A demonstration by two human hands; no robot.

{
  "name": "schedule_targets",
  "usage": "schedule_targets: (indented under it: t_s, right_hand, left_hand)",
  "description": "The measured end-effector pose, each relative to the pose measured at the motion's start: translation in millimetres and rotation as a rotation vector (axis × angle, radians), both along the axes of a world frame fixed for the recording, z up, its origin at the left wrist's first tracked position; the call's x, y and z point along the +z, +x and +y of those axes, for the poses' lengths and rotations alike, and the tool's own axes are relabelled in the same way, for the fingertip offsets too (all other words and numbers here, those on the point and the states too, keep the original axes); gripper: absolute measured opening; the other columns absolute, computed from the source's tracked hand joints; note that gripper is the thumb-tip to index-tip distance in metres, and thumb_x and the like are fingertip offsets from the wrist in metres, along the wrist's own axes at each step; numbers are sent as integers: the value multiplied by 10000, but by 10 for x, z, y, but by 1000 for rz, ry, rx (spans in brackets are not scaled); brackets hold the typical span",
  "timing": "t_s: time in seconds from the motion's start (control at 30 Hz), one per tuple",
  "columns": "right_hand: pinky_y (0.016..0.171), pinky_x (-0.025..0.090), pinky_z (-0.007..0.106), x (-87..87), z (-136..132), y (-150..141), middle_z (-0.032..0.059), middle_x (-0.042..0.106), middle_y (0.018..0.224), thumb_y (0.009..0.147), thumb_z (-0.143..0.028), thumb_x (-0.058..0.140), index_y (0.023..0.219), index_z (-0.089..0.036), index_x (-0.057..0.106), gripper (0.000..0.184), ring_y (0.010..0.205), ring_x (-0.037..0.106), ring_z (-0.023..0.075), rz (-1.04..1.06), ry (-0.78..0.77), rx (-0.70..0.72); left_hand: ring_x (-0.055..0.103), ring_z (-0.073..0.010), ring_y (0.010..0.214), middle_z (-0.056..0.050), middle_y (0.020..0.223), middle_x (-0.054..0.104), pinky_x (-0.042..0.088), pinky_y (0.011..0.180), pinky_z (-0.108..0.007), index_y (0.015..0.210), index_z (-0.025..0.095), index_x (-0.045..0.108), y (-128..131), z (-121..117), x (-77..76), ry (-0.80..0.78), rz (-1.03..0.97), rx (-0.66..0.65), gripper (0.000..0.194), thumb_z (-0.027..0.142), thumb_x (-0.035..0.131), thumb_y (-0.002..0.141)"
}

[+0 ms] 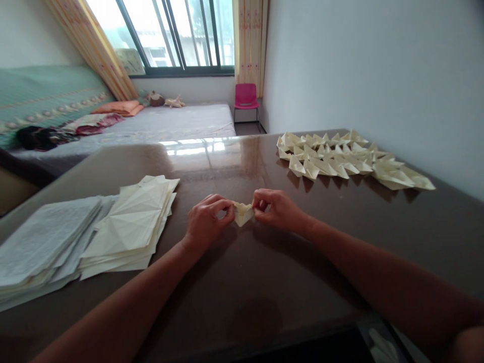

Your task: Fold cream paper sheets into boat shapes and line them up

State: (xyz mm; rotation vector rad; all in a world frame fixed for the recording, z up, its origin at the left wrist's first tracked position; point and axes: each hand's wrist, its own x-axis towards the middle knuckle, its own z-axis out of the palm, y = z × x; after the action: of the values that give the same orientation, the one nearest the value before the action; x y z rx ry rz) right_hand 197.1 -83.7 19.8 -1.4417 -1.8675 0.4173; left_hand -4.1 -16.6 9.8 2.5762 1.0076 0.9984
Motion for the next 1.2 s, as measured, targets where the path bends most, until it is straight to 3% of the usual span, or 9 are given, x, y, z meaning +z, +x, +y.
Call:
schedule_targets:
  t_s: [0.27, 0.37, 0.47, 0.53, 0.63, 0.83, 0.93, 1.07, 1.2]
  right_hand:
    - [508, 406, 185, -129, 97, -27, -46, 560, 588, 708, -228, 621, 745, -187, 536, 101, 545, 538, 94, 407, -72, -96]
    - [500, 412, 179, -139, 105, -12, -37, 566, 622, 717, -222, 614, 742, -185, 556, 73, 544, 532, 87, 314, -34, -106]
    - [524, 429, 178, -125, 94, 3, -23, 573, 703, 727, -175, 577, 733, -182, 564, 16, 573, 546, 80, 177, 36, -90]
    - [541, 437, 179, -111, 83, 2, -19, 572, 740, 724, -147, 563, 729, -181, 560, 34, 588, 555, 78, 126, 70, -84]
    - [553, 442, 183, -94, 70, -16, -18, 570, 741, 723, -137, 566, 722, -182, 554, 46, 593, 556, 80, 96, 76, -72]
    - [561, 440, 197, -90, 67, -26, -19, 580, 697, 736, -171, 585, 744, -183, 564, 26, 594, 542, 94, 122, 21, -75]
    - [554, 431, 201, -80, 80, 14, -22, 584, 698, 752, -198, 581, 798, -183, 573, 49, 568, 524, 88, 134, -9, -100]
    - [558, 423, 201, -76, 99, 80, -27, 583, 750, 728, -194, 597, 944, -185, 570, 218, 551, 502, 74, 122, -30, -83]
    - [560, 422, 199, -108, 117, 105, -27, 593, 774, 721, -204, 623, 1066, -185, 550, 353, 570, 515, 76, 119, -97, -12]
  left_hand:
    - [617, -121, 714, -7, 837, 703, 432, 541, -192, 845, 188, 696, -36, 183, 52, -246, -333, 108, 173, 274, 546, 837]
    - [636, -141, 829, -35, 957, 699, 475, 582, -194, 905, 186, 682, -54, 230, 27, -378, -331, -34, 215, 347, 547, 857]
    - [619, -170, 987, -53, 1081, 672, 529, 713, -228, 980, 195, 668, -42, 220, -29, -464, -282, -223, 271, 382, 658, 784]
    - [629, -163, 950, -43, 1043, 678, 537, 731, -234, 998, 202, 669, -21, 191, -65, -471, -265, -261, 308, 376, 703, 746]
    - [640, -139, 815, -21, 901, 695, 527, 661, -214, 886, 198, 694, 12, 148, -89, -420, -257, -203, 198, 368, 651, 792]
    - [626, -133, 722, -11, 777, 685, 519, 618, -216, 796, 174, 668, 20, 160, -69, -400, -209, -112, 206, 363, 588, 819]
    - [630, -145, 792, -16, 842, 678, 540, 663, -235, 854, 182, 644, -5, 192, -77, -416, -203, -104, 207, 375, 576, 829]
    - [606, -181, 988, -50, 1062, 632, 553, 754, -280, 1066, 210, 618, -24, 187, -96, -421, -160, -234, 310, 380, 623, 807]
    - [600, -171, 971, -47, 1094, 610, 544, 755, -270, 1105, 227, 613, -14, 151, -117, -368, -63, -287, 354, 347, 672, 778]
